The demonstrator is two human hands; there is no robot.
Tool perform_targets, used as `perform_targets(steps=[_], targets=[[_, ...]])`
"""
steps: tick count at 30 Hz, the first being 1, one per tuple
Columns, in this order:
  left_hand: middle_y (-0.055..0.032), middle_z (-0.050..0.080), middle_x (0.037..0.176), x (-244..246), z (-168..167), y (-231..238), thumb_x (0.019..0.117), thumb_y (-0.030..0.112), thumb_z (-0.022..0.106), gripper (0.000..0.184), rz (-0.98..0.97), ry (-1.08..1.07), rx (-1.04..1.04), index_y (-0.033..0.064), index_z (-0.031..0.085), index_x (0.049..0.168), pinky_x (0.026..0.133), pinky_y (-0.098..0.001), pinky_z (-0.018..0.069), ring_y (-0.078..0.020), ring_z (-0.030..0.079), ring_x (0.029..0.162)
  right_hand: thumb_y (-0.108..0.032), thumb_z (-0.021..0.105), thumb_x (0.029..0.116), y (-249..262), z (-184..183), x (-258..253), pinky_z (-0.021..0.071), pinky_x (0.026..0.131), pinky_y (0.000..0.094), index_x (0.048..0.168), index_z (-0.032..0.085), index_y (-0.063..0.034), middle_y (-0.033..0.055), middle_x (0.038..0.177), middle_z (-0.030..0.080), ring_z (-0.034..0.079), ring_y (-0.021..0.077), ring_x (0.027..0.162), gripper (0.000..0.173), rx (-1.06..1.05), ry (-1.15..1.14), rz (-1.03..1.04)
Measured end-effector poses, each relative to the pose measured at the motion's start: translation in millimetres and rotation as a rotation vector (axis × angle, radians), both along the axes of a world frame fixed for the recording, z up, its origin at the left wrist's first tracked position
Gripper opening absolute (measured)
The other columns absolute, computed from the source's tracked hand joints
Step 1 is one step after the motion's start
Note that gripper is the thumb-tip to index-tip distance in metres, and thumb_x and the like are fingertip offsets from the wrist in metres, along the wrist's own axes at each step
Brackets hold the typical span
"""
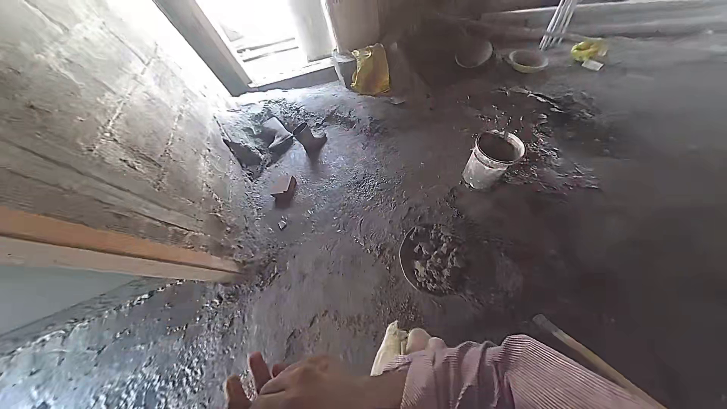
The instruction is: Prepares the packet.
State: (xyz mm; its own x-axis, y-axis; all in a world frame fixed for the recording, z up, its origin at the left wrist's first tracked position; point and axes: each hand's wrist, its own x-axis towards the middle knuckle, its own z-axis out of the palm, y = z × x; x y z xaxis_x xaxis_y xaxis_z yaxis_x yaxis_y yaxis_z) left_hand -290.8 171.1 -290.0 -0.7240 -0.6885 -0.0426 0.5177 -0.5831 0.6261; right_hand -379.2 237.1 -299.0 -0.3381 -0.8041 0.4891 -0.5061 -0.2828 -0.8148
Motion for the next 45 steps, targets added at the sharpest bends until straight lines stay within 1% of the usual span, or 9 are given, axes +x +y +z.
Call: perform_targets(steps=[3,5,9,12,17,28,32,37,45], targets=[[0.0012,0.074,0.125,0.8,18.3,2.6,0.1034,0.053,0.044,0.045,-0.024,-0.091,-0.084,0.0248,0.076,0.119,0.106,-0.0324,0.0505,-0.0131,0.065,0.124,-0.005,0.067,0.0924,4.8,5.4,2.7,0.0565,0.066,0.0459,0.095,0.071,0.0016,0.016,0.084,0.07,0.07,0.0303,0.077,0.008,-0.001,0.028,-0.061],[-0.0026,0.063,0.142,14.2,7.5,-11.2,0.1073,0.049,0.038,0.051,-0.151,0.072,-0.18,0.02,0.066,0.137,0.114,-0.0363,0.0429,-0.0175,0.055,0.137,-0.004,0.068,0.0899,6.1,10.3,8.8,0.0564,0.064,0.0446,0.093,0.071,0.001,0.0151,0.082,0.069,0.07,0.0294,0.075,0.007,-0.028,0.056,-0.089],[-0.0002,0.075,0.122,27.3,37.9,3.7,0.1016,0.052,0.05,0.041,0.058,-0.095,-0.046,0.0249,0.076,0.118,0.103,-0.0338,0.0534,-0.0153,0.068,0.121,-0.008,0.067,0.0918,4.5,10.2,33.6,0.0552,0.06,0.0439,0.094,0.07,0.0003,0.0148,0.081,0.068,0.069,0.0289,0.072,0.009,-0.027,0.094,-0.082],[0.0002,0.072,0.128,46.9,39.3,7.4,0.1057,0.044,0.047,0.036,0.08,-0.074,-0.015,0.0231,0.06,0.132,0.102,-0.0358,0.0545,-0.0178,0.066,0.123,-0.004,0.066,0.0902,3.9,12.3,53.9,0.056,0.062,0.0433,0.091,0.07,0.0016,0.016,0.081,0.069,0.07,0.0295,0.073,0.007,-0.084,0.093,-0.08],[-0.003,0.058,0.148,76.6,32.9,5.6,0.1039,0.04,0.051,0.046,0.011,-0.07,-0.077,0.0166,0.055,0.144,0.113,-0.0386,0.0443,-0.0201,0.053,0.139,-0.012,0.072,0.0911,4.2,17.4,81.6,0.0599,0.071,0.0388,0.094,0.072,-0.0003,0.0128,0.087,0.073,0.072,0.0237,0.08,0.012,-0.106,0.081,-0.134],[-0.0114,0.059,0.146,136.8,9.9,-5.4,0.1047,0.036,0.052,0.043,0.129,0.29,0.165,0.011,0.059,0.139,0.11,-0.0439,0.0474,-0.0273,0.055,0.136,-0.025,0.069,0.0943,-4.6,35.8,124.6,0.0519,0.061,0.0154,0.081,0.069,-0.0036,0.0043,0.073,0.068,0.063,0.0021,0.066,0.025,-0.132,0.209,-0.188],[-0.0074,0.059,0.145,151.5,12.0,-4.9,0.1037,0.037,0.055,0.045,0.113,0.303,0.172,0.0142,0.056,0.143,0.107,-0.041,0.0496,-0.0216,0.059,0.13,-0.025,0.069,0.095,-11.2,42.9,139.8,0.0508,0.06,0.0159,0.08,0.068,-0.0029,0.0044,0.071,0.066,0.062,0.0024,0.065,0.027,-0.14,0.238,-0.126],[-0.0101,0.049,0.155,167.7,14.9,-14.5,0.1034,0.033,0.057,0.053,0.182,0.415,0.151,0.0117,0.049,0.151,0.117,-0.0497,0.0389,-0.0275,0.046,0.144,-0.024,0.072,0.0938,-21.2,48.4,152.4,0.052,0.062,0.0151,0.081,0.07,-0.004,0.0031,0.073,0.067,0.063,0.0017,0.067,0.024,-0.154,0.255,-0.081],[-0.0071,0.047,0.157,187.1,10.5,-16.3,0.1049,0.032,0.055,0.049,0.27,0.376,0.125,0.0141,0.05,0.15,0.118,-0.0487,0.0389,-0.0266,0.044,0.145,-0.024,0.073,0.0934,-24.0,52.5,172.0,0.0509,0.056,0.0131,0.08,0.071,-0.0037,0.001,0.071,0.067,0.061,-0.0011,0.062,0.025,-0.083,0.162,0.057]])
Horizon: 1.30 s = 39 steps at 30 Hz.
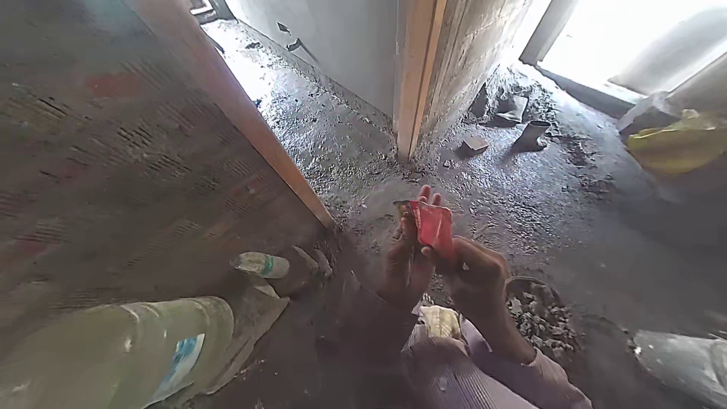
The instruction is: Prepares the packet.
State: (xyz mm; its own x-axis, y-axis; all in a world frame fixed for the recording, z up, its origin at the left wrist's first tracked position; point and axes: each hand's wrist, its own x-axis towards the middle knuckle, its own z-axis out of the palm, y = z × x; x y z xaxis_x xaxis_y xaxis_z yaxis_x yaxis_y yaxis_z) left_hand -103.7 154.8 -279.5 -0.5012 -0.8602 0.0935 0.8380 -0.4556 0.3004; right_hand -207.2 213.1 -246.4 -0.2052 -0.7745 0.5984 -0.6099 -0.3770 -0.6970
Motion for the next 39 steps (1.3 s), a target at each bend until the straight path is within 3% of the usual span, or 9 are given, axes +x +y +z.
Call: perform_targets(steps=[6,9,12,15,22,25,27,32,39], targets=[[-0.0116,0.048,0.156,1.5,-0.2,10.0,0.1019,0.031,0.057,0.052,-0.006,-0.048,-0.02,0.0069,0.05,0.148,0.119,-0.0482,0.0383,-0.0277,0.044,0.145,-0.023,0.073,0.0906,1.6,0.4,17.1,0.0484,0.057,0.0134,0.075,0.064,-0.0036,0.002,0.065,0.062,0.058,-0.0004,0.06,0.027,0.004,0.04,-0.012],[-0.0109,0.052,0.152,5.4,0.6,8.4,0.1037,0.037,0.054,0.052,0.01,-0.069,-0.024,0.0081,0.051,0.147,0.117,-0.0481,0.0398,-0.0276,0.047,0.143,-0.025,0.07,0.0944,1.7,-6.7,14.7,0.0485,0.054,0.0179,0.076,0.064,-0.0049,0.0024,0.066,0.06,0.057,0.0038,0.059,0.028,-0.02,0.08,-0.032],[-0.0123,0.058,0.146,10.7,8.4,6.2,0.106,0.036,0.05,0.047,0.01,-0.008,0.047,0.0083,0.054,0.143,0.113,-0.0476,0.0448,-0.0286,0.052,0.139,-0.023,0.073,0.0901,-1.0,-11.1,11.2,0.0502,0.053,0.0208,0.075,0.066,-0.0062,0.0022,0.064,0.062,0.06,0.0059,0.058,0.024,-0.057,0.101,-0.135],[-0.0119,0.064,0.137,8.9,6.8,11.4,0.1043,0.035,0.053,0.042,-0.029,0.053,0.06,0.009,0.06,0.137,0.11,-0.048,0.0463,-0.0277,0.057,0.132,-0.019,0.074,0.0882,2.0,-8.1,9.9,0.0541,0.059,0.0186,0.078,0.069,-0.0045,0.0024,0.069,0.066,0.064,0.0036,0.064,0.018,-0.047,0.075,-0.131],[-0.0113,0.058,0.146,8.9,7.7,4.5,0.1054,0.033,0.05,0.042,-0.071,0.148,0.049,0.0094,0.059,0.14,0.113,-0.0489,0.0423,-0.0288,0.052,0.138,-0.022,0.073,0.0931,4.3,-7.2,11.8,0.0524,0.059,0.0146,0.082,0.071,-0.0026,0.0025,0.072,0.068,0.063,0.0,0.065,0.022,-0.079,0.062,-0.138],[-0.0127,0.059,0.144,13.3,13.1,1.9,0.1043,0.036,0.046,0.046,-0.068,0.089,0.114,0.01,0.057,0.141,0.104,-0.045,0.0514,-0.0284,0.058,0.132,-0.024,0.072,0.0944,3.0,-7.6,14.2,0.0495,0.057,0.0145,0.078,0.069,-0.0029,0.0028,0.069,0.065,0.06,0.0004,0.062,0.027,-0.105,0.08,-0.165],[-0.0155,0.064,0.135,15.1,11.6,1.4,0.1026,0.033,0.054,0.043,-0.062,0.085,0.115,0.0073,0.06,0.136,0.097,-0.0418,0.0562,-0.0275,0.065,0.12,-0.026,0.072,0.0946,2.3,-8.8,14.8,0.0502,0.057,0.0151,0.078,0.069,-0.0027,0.003,0.068,0.065,0.061,0.0011,0.062,0.029,-0.1,0.086,-0.175],[-0.0121,0.057,0.146,17.3,5.6,-4.3,0.1037,0.036,0.054,0.05,-0.097,0.101,0.01,0.012,0.052,0.148,0.106,-0.0412,0.0507,-0.0252,0.059,0.13,-0.025,0.072,0.0948,-0.1,-11.5,17.0,0.0514,0.058,0.0147,0.079,0.07,-0.0027,0.0024,0.07,0.066,0.062,0.0002,0.063,0.028,-0.084,0.051,-0.146],[-0.0114,0.061,0.142,12.5,7.9,-5.7,0.1058,0.038,0.049,0.047,-0.135,0.087,0.051,0.0093,0.056,0.142,0.111,-0.0429,0.0468,-0.0252,0.058,0.133,-0.023,0.072,0.0944,-5.8,-13.7,16.4,0.0538,0.064,0.014,0.083,0.072,-0.0018,0.0036,0.075,0.07,0.065,0.0,0.069,0.024,-0.095,0.037,-0.114]])
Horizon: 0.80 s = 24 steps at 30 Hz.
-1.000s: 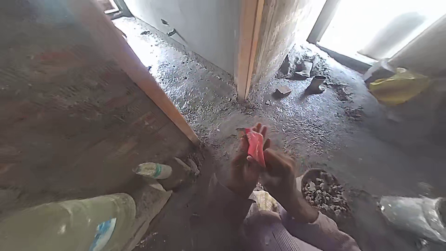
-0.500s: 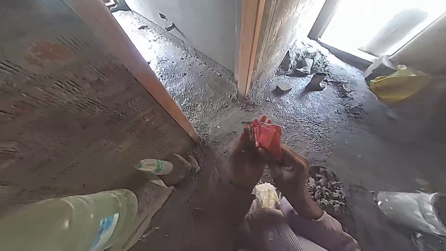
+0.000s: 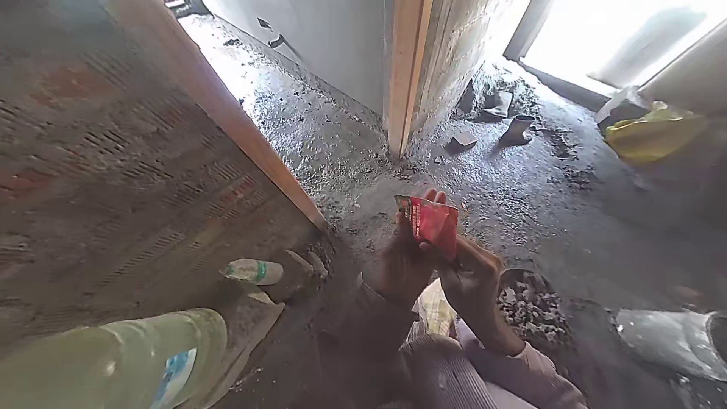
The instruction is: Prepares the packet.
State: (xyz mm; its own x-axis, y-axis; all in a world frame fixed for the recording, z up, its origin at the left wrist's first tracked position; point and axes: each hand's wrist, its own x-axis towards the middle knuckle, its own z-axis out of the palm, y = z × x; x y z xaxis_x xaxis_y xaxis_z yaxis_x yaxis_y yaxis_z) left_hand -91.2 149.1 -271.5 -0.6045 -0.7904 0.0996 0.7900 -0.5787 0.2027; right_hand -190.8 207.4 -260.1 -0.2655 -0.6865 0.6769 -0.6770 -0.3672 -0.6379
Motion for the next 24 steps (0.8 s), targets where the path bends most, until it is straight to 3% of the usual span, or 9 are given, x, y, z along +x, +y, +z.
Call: perform_targets(steps=[4,8,10,12,15,17,22,24], targets=[[-0.0137,0.061,0.141,-3.8,3.8,-0.1,0.1084,0.035,0.04,0.045,-0.005,-0.012,0.059,0.0078,0.057,0.14,0.111,-0.0445,0.0463,-0.0272,0.057,0.133,-0.025,0.073,0.0944,-4.5,0.9,-1.6,0.0519,0.062,0.0144,0.078,0.07,-0.002,0.0037,0.071,0.068,0.063,0.0004,0.066,0.028,-0.017,-0.005,-0.011],[-0.0135,0.064,0.136,-9.1,0.9,-4.4,0.1051,0.034,0.051,0.041,0.021,-0.001,0.041,0.0096,0.06,0.136,0.11,-0.0462,0.0476,-0.0282,0.059,0.131,-0.025,0.072,0.0939,-9.0,2.6,-5.8,0.0518,0.061,0.0142,0.079,0.07,-0.0036,0.002,0.072,0.068,0.063,-0.0008,0.066,0.026,-0.007,-0.011,-0.004],[-0.012,0.061,0.14,-10.8,-3.2,-10.1,0.1035,0.036,0.056,0.044,0.047,0.007,-0.014,0.0111,0.059,0.14,0.11,-0.0461,0.047,-0.0279,0.057,0.133,-0.024,0.072,0.094,-12.0,2.3,-11.1,0.0532,0.06,0.0143,0.081,0.071,-0.004,0.0014,0.073,0.069,0.064,-0.0008,0.065,0.024,-0.019,-0.027,0.019],[-0.0104,0.054,0.151,-14.2,-8.9,-9.9,0.1051,0.037,0.052,0.047,0.055,-0.004,-0.043,0.0128,0.054,0.146,0.116,-0.0487,0.041,-0.029,0.048,0.142,-0.024,0.072,0.094,-11.0,1.8,-14.5,0.0531,0.06,0.0142,0.081,0.071,-0.0039,0.0015,0.073,0.069,0.064,-0.0009,0.066,0.024,0.0,-0.051,0.046],[-0.0086,0.053,0.152,-20.1,-10.4,-9.6,0.1018,0.04,0.059,0.052,0.093,-0.083,-0.073,0.0147,0.052,0.147,0.114,-0.0451,0.0442,-0.0261,0.05,0.141,-0.025,0.074,0.092,-7.8,9.8,-16.5,0.0502,0.054,0.0137,0.077,0.069,-0.0047,-0.0013,0.066,0.065,0.059,-0.0026,0.058,0.026,0.123,-0.162,0.116],[-0.0088,0.05,0.155,-23.7,-9.1,-7.7,0.103,0.042,0.056,0.055,0.111,-0.088,-0.108,0.014,0.049,0.15,0.116,-0.045,0.0418,-0.026,0.047,0.143,-0.024,0.075,0.0903,-7.1,13.1,-18.1,0.0508,0.054,0.0128,0.078,0.071,-0.005,-0.0038,0.066,0.066,0.059,-0.005,0.058,0.023,0.171,-0.251,0.149],[-0.0142,0.063,0.137,-37.7,1.7,0.3,0.1027,0.036,0.057,0.043,0.131,-0.021,0.021,0.0083,0.059,0.135,0.109,-0.044,0.0483,-0.0269,0.058,0.131,-0.024,0.073,0.0911,-15.8,6.2,-35.9,0.0491,0.054,0.0138,0.074,0.068,-0.0039,0.0008,0.064,0.065,0.059,-0.0016,0.058,0.027,0.049,-0.105,-0.02],[-0.0147,0.063,0.137,-43.0,2.7,0.3,0.1034,0.034,0.056,0.042,0.132,0.01,0.027,0.0078,0.059,0.136,0.111,-0.0448,0.0469,-0.0275,0.057,0.133,-0.024,0.074,0.0916,-16.6,5.8,-43.1,0.049,0.053,0.0149,0.072,0.067,-0.0038,0.0016,0.063,0.064,0.06,-0.0001,0.057,0.028,0.024,-0.08,-0.024]])
